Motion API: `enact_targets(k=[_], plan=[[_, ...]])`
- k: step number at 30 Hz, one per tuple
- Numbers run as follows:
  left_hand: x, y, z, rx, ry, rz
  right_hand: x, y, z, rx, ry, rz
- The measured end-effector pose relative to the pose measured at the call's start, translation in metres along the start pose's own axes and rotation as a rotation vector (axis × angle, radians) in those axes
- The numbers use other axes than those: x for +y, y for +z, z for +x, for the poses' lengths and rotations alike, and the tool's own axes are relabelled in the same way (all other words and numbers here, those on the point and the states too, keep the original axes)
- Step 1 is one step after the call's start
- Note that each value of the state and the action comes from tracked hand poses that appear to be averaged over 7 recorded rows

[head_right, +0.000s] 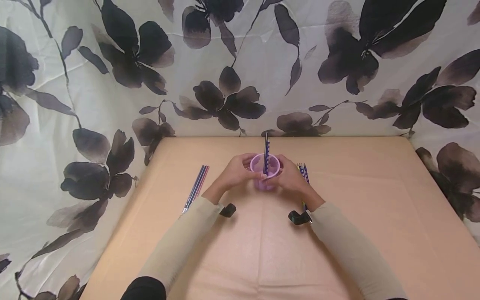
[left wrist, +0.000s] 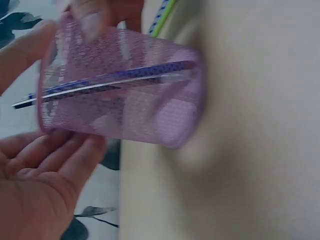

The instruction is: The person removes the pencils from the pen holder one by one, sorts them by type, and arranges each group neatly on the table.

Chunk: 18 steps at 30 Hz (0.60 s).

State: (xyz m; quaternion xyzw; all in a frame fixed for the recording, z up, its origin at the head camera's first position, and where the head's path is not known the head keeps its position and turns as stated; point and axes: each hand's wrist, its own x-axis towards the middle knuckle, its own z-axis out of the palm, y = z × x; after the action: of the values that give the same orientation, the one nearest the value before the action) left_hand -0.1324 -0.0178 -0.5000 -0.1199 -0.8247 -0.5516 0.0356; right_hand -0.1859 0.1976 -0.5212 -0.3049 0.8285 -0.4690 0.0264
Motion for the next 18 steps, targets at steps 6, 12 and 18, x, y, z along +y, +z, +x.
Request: enact_targets(k=[6,12,18], plan=[[0.010,-0.010,0.007,-0.049,-0.010,0.133,-0.001,0.001,0.002,0.010,-0.011,-0.001],[0.013,-0.014,0.008,-0.088,-0.029,0.197,0.001,0.000,0.002,0.012,-0.011,-0.051],[0.016,-0.013,0.016,-0.055,-0.020,0.194,0.002,-0.003,0.003,0.022,-0.007,-0.065]])
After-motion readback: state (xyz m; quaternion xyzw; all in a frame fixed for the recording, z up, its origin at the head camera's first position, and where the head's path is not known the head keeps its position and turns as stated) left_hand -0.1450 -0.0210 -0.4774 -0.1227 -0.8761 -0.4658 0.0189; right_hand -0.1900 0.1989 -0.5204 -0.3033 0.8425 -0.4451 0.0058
